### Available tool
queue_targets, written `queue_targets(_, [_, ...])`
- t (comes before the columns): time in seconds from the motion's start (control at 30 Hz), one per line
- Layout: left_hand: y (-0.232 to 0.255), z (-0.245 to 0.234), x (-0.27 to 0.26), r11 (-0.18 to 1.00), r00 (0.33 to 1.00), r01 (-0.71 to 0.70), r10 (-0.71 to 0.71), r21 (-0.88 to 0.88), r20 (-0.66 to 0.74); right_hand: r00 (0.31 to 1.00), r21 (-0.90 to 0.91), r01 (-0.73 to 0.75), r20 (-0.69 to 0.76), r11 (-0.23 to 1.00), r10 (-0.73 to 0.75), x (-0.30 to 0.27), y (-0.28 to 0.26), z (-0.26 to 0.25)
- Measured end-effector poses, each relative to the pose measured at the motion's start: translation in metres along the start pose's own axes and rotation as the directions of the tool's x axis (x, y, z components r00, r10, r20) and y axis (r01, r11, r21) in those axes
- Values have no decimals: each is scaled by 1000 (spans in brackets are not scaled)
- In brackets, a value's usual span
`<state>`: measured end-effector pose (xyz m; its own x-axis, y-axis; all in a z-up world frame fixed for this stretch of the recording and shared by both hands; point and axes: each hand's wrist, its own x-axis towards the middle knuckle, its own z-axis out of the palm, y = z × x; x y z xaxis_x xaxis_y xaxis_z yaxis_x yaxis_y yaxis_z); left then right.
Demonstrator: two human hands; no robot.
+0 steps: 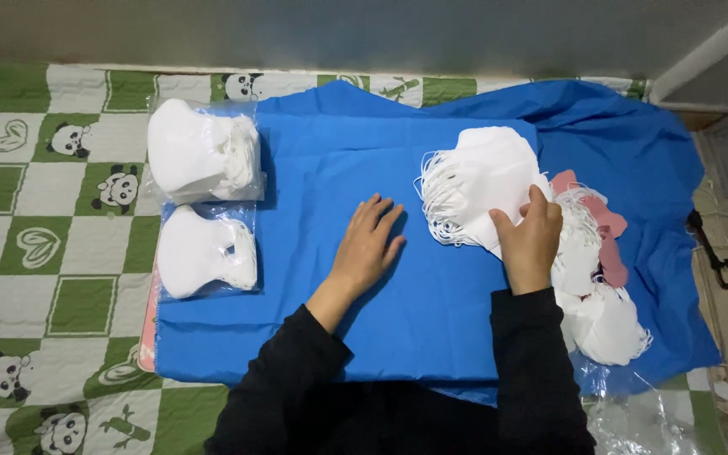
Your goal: Organizing and placing individual face masks into plastic packaging bags.
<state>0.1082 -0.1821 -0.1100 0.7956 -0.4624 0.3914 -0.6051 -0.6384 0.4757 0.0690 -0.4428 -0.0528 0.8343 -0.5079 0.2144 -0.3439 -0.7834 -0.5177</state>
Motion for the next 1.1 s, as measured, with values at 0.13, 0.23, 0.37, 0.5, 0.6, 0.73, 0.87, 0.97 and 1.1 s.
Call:
queue_targets(0.13, [11, -19, 2, 996, 999, 38, -38, -87, -3, 1000, 35, 16, -18, 999, -15, -4, -14, -5])
queue_targets(0.23, [8, -16, 1, 994, 999, 40, -43, -100, -26, 997, 78, 16, -81, 997, -9, -4, -6, 2])
queue_targets(0.37, [8, -17, 0, 992, 997, 36, -43, -119, -59, 976, 78, 152, -169, 985, -137, -8, -2, 7])
queue_targets(0.5, [10, -19, 1, 989, 997, 32, -42, -147, -65, 955, -71, 203, -207, 977, -214, -12, -8, 3])
queue_targets(0.6, [12, -22, 1, 988, 995, 26, -40, -153, -86, 952, -69, 203, -218, 977, -213, -12, -2, 8])
queue_targets(0.73, [3, -10, -1, 982, 993, 29, -50, -188, -111, 961, 120, 218, -201, 968, -192, -18, 1, 1])
queue_targets(0.87, [-4, -4, -2, 930, 980, 41, -109, -365, -166, 962, 352, 248, -196, 903, -188, -25, 0, -17])
queue_targets(0.97, [-7, -7, 0, 870, 978, 43, -138, -492, -157, 961, 415, 274, -164, 868, -224, -44, -18, -43])
queue_targets(1.1, [-6, -12, -2, 710, 993, 59, -115, -702, -32, 979, 597, 178, -25, 782, -204, -72, -45, -58])
